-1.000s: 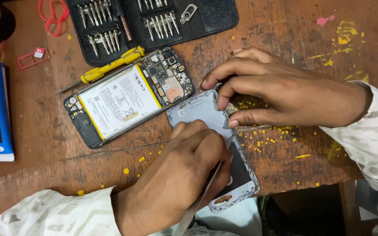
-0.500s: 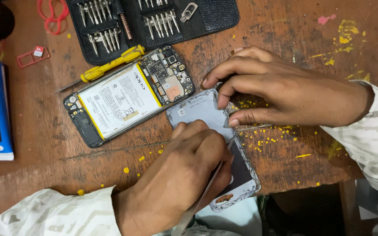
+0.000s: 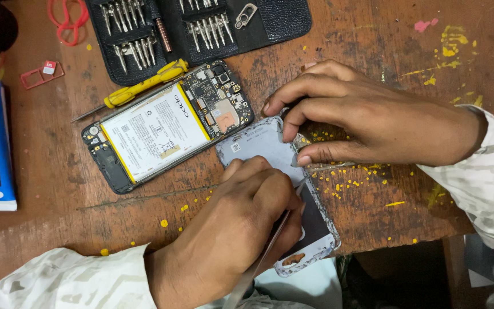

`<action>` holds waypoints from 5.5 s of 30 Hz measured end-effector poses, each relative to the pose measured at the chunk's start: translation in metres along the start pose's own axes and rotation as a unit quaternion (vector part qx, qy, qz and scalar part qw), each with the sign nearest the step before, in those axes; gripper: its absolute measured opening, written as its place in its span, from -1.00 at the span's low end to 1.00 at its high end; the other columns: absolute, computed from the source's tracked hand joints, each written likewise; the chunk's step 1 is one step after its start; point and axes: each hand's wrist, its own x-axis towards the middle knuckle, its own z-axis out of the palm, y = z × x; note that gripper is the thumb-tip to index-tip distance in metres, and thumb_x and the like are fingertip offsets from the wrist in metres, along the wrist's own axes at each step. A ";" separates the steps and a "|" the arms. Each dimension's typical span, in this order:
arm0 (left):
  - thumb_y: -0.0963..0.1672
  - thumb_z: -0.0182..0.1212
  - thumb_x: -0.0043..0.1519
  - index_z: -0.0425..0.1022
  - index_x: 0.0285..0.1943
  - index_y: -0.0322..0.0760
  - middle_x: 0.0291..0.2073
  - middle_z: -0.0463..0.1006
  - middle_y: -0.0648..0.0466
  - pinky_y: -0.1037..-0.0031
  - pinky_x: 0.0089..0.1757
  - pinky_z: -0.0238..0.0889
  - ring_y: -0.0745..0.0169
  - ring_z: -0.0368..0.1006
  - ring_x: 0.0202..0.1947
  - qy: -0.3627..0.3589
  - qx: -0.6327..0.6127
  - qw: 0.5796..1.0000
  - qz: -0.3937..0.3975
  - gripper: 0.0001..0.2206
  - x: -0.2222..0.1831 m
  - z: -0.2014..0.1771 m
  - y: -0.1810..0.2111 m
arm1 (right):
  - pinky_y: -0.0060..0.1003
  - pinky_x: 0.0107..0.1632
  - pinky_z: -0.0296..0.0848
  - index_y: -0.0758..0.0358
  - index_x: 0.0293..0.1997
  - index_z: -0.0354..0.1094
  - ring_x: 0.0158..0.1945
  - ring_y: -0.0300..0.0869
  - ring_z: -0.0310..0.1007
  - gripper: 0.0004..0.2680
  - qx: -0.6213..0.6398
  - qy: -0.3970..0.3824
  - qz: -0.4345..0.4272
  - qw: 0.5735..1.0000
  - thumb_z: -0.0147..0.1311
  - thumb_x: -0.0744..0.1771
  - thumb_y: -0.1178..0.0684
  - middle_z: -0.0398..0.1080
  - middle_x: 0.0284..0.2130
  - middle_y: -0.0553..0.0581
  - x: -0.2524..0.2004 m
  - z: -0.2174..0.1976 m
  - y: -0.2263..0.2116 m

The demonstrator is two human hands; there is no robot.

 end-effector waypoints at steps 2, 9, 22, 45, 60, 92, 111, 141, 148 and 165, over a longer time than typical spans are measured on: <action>-0.20 0.32 0.18 0.38 -0.15 -0.27 -0.27 0.50 0.05 0.27 -0.06 0.20 0.01 0.40 -0.12 0.002 0.001 1.000 -0.012 -0.82 -0.001 0.001 0.000 | -0.02 0.26 0.21 0.13 -0.11 0.42 0.32 0.00 0.15 -0.75 0.005 -0.001 0.000 1.000 0.13 0.29 -0.19 0.29 0.20 0.04 -0.001 0.000 0.000; -0.19 0.31 0.19 0.37 -0.16 -0.26 -0.26 0.50 0.06 0.27 -0.05 0.21 0.00 0.41 -0.11 0.004 0.004 1.000 -0.003 -0.83 0.000 0.000 -0.001 | -0.05 0.25 0.22 0.13 -0.12 0.43 0.32 -0.01 0.16 -0.74 0.003 0.002 0.006 1.000 0.13 0.29 -0.20 0.30 0.19 0.02 0.000 0.000 -0.001; -0.20 0.30 0.19 0.38 -0.16 -0.27 -0.27 0.49 0.04 0.26 -0.07 0.21 0.01 0.41 -0.13 -0.007 0.004 1.000 -0.004 -0.84 0.000 0.000 -0.001 | -0.03 0.25 0.21 0.14 -0.11 0.42 0.32 0.00 0.17 -0.75 0.006 -0.002 0.000 1.000 0.12 0.30 -0.19 0.29 0.19 0.04 0.000 0.000 -0.001; -0.21 0.31 0.19 0.38 -0.15 -0.28 -0.23 0.50 0.03 0.26 -0.05 0.21 0.00 0.40 -0.10 -0.003 0.005 1.000 -0.007 -0.84 -0.001 0.002 -0.002 | -0.02 0.26 0.20 0.13 -0.11 0.43 0.32 0.01 0.16 -0.75 0.011 0.003 -0.002 1.000 0.14 0.29 -0.18 0.29 0.20 0.04 -0.001 0.001 0.001; -0.21 0.28 0.21 0.38 -0.15 -0.28 -0.24 0.48 0.02 0.25 -0.05 0.21 -0.01 0.40 -0.11 -0.004 0.007 1.000 0.002 -0.85 -0.001 0.001 -0.001 | -0.01 0.25 0.21 0.12 -0.12 0.43 0.32 0.02 0.16 -0.76 -0.003 0.001 -0.003 1.000 0.13 0.29 -0.18 0.29 0.19 0.04 0.000 0.001 0.000; -0.19 0.29 0.24 0.37 -0.25 -0.30 -0.40 0.41 0.04 0.26 -0.09 0.18 0.04 0.38 -0.21 -0.029 0.034 0.996 0.072 -0.85 -0.003 -0.003 0.003 | 0.03 0.34 0.10 0.11 -0.14 0.44 0.32 -0.07 0.18 -0.76 0.017 -0.007 0.008 1.000 0.17 0.27 -0.18 0.31 0.16 -0.02 0.001 0.003 0.001; -0.13 0.30 0.23 0.39 -0.25 -0.30 -0.45 0.43 0.02 0.23 -0.13 0.21 0.00 0.42 -0.28 -0.027 0.044 0.996 0.073 -0.83 0.003 -0.006 -0.003 | -0.02 0.28 0.18 0.05 -0.02 0.40 0.34 0.01 0.15 -0.67 0.014 -0.009 -0.055 0.998 0.25 0.25 -0.26 0.26 0.26 0.03 -0.002 -0.005 0.008; -0.14 0.33 0.06 0.38 -0.27 -0.28 -0.38 0.48 0.01 0.20 -0.11 0.18 -0.02 0.44 -0.23 -0.090 0.072 0.985 0.125 -0.79 0.014 -0.010 -0.006 | -0.31 -0.38 0.52 0.07 0.13 0.43 -0.45 -0.24 0.58 -0.64 0.149 -0.296 0.374 0.866 0.31 0.26 -0.13 0.60 -0.44 0.03 0.031 -0.035 -0.022; -0.15 0.31 0.09 0.34 -0.27 -0.26 -0.37 0.46 0.01 0.20 -0.08 0.24 -0.06 0.45 -0.21 -0.146 -0.010 0.976 0.160 -0.80 0.017 -0.024 -0.014 | -0.34 -0.37 0.63 0.30 0.28 0.30 -0.38 -0.19 0.71 -0.65 0.420 -0.299 0.277 0.811 0.08 0.35 0.03 0.69 -0.30 0.18 0.030 -0.025 0.012; -0.16 0.32 0.06 0.35 -0.38 -0.25 -0.50 0.44 0.02 0.22 -0.21 0.29 -0.03 0.45 -0.33 -0.218 -0.029 0.964 0.146 -0.82 0.030 -0.052 -0.021 | -0.33 -0.31 0.63 0.35 0.11 0.45 -0.35 -0.19 0.68 -0.67 0.389 -0.297 0.352 0.798 0.18 0.25 0.06 0.65 -0.37 0.18 0.032 -0.026 0.009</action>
